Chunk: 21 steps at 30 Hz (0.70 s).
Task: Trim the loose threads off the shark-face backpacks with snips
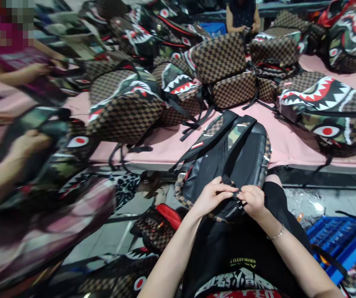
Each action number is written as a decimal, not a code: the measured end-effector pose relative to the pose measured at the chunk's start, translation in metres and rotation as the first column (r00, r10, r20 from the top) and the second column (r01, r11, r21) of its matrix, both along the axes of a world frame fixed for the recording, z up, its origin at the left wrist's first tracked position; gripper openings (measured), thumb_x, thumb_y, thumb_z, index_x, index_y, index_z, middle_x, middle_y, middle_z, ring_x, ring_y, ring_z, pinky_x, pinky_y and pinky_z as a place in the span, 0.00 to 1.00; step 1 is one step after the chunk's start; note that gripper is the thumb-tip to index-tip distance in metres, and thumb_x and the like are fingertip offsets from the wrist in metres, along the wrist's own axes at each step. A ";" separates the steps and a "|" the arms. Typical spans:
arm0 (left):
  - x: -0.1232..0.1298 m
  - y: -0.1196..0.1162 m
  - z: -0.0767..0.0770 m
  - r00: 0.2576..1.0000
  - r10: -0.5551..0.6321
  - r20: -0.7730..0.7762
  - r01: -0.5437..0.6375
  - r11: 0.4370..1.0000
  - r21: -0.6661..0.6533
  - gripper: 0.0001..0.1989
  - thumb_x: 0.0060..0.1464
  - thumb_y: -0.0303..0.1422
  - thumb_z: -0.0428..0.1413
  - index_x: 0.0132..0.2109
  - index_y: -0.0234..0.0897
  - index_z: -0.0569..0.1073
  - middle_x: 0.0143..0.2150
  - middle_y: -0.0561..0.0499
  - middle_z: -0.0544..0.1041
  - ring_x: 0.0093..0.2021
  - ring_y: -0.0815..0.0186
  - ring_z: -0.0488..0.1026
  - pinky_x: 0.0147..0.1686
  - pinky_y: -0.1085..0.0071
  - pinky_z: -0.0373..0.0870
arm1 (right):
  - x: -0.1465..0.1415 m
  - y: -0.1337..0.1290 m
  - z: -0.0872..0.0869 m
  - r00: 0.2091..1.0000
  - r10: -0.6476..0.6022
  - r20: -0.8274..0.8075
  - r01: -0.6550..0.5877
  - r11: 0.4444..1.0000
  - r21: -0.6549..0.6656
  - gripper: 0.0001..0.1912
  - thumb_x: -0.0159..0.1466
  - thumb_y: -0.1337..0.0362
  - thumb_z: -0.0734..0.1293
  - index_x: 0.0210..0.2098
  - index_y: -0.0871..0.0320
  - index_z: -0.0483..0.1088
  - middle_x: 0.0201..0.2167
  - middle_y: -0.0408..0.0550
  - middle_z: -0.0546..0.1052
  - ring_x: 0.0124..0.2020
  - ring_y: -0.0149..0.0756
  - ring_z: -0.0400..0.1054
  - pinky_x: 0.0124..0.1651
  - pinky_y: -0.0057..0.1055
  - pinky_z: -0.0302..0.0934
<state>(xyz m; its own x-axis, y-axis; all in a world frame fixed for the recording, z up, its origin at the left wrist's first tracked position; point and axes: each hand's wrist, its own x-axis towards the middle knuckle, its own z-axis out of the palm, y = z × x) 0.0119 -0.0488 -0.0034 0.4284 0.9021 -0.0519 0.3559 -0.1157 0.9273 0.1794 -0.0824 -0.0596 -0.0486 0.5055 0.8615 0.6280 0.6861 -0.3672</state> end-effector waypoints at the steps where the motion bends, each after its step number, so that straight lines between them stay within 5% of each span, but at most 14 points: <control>1: 0.000 -0.001 0.001 0.999 -0.014 -0.037 0.014 1.000 0.014 0.07 0.46 0.31 0.59 0.35 0.42 0.80 0.29 0.51 0.71 0.33 0.65 0.65 0.38 0.69 0.64 | 0.001 -0.002 0.000 1.000 0.012 0.003 -0.012 1.000 0.006 0.09 0.59 0.74 0.61 0.24 0.57 0.66 0.24 0.45 0.72 0.25 0.30 0.69 0.27 0.26 0.65; 6: 0.003 -0.006 -0.001 0.991 -0.014 -0.132 0.021 0.999 0.048 0.05 0.47 0.33 0.59 0.34 0.41 0.79 0.27 0.54 0.67 0.31 0.68 0.65 0.35 0.73 0.64 | 0.016 -0.006 -0.011 0.989 0.094 0.110 -0.087 0.994 -0.073 0.07 0.58 0.75 0.62 0.28 0.57 0.69 0.28 0.46 0.72 0.29 0.32 0.70 0.30 0.27 0.65; 13: 0.013 -0.027 -0.013 0.959 0.188 -0.212 -0.164 0.978 0.128 0.08 0.52 0.36 0.51 0.33 0.40 0.75 0.32 0.52 0.68 0.35 0.66 0.67 0.37 0.71 0.66 | 0.024 0.000 -0.022 0.975 0.145 0.170 -0.131 0.987 -0.093 0.04 0.59 0.71 0.64 0.29 0.57 0.68 0.30 0.47 0.72 0.29 0.33 0.68 0.31 0.29 0.62; 21: 0.031 -0.039 -0.035 0.903 0.416 0.108 -0.424 0.903 0.062 0.05 0.49 0.32 0.54 0.29 0.36 0.72 0.31 0.51 0.70 0.32 0.69 0.68 0.35 0.74 0.66 | 0.027 -0.003 -0.021 0.979 0.124 0.161 -0.103 0.986 -0.133 0.03 0.59 0.69 0.65 0.28 0.57 0.68 0.30 0.47 0.71 0.29 0.33 0.68 0.31 0.29 0.61</control>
